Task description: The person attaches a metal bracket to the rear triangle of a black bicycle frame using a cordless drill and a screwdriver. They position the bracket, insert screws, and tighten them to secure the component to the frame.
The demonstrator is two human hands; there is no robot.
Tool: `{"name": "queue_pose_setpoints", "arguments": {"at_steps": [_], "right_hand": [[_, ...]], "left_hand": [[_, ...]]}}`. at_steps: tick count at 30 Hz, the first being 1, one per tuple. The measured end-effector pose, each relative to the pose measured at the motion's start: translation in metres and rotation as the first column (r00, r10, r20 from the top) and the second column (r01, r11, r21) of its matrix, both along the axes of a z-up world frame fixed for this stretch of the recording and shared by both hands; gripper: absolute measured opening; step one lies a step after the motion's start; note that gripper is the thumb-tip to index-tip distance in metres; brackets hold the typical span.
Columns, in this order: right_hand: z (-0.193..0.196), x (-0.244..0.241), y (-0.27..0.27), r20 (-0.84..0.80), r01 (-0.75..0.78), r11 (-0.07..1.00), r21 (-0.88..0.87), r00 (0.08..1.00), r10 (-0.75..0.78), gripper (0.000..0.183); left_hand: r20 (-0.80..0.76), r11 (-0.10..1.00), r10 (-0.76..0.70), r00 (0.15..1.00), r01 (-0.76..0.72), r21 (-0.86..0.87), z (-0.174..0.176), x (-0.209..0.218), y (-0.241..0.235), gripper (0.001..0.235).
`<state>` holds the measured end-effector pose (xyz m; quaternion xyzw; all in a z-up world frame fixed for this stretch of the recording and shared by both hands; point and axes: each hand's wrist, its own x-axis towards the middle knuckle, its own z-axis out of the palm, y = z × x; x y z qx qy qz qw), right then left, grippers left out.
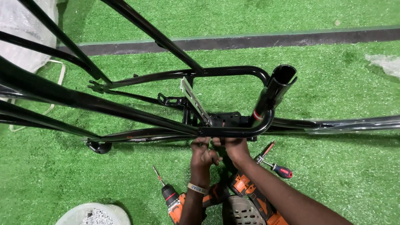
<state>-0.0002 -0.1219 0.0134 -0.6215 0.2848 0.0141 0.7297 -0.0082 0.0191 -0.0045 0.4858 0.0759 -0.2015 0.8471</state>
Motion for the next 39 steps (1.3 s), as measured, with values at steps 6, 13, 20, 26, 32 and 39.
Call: {"name": "queue_pose_setpoints", "arguments": {"at_steps": [6, 13, 20, 26, 32, 39], "right_hand": [[0.009, 0.017, -0.006, -0.074, -0.120, 0.992, -0.043, 0.990, 0.117, 0.011], [0.018, 0.030, -0.014, -0.174, -0.272, 0.958, -0.091, 0.952, 0.253, 0.021], [-0.017, 0.022, -0.016, -0.175, -0.116, 0.988, 0.105, 0.976, 0.133, 0.005], [0.007, -0.004, 0.009, -0.043, 0.056, 0.993, 0.108, 0.998, -0.051, 0.013], [0.051, -0.022, 0.015, -0.056, 0.225, 0.965, 0.134, 0.974, -0.219, 0.014], [0.010, -0.047, -0.003, 0.036, 0.221, 0.975, -0.012, 0.975, -0.221, 0.020]], "left_hand": [[0.007, 1.000, 0.004, 1.000, -0.004, 0.003, -0.001, -0.002, 0.000, 0.028], [0.171, 0.997, -0.071, 0.983, 0.070, 0.008, -0.004, -0.004, 0.003, 0.047], [0.028, 0.999, -0.028, 0.999, 0.027, 0.040, -0.004, -0.003, 0.002, 0.023], [-0.051, 0.996, -0.058, 0.997, 0.062, 0.067, 0.018, -0.003, 0.005, 0.022], [-0.076, 0.974, -0.085, 0.993, 0.099, 0.203, 0.041, -0.004, 0.004, 0.030], [-0.158, 0.992, 0.026, 0.987, -0.007, 0.122, 0.027, -0.009, -0.022, 0.036]]}}
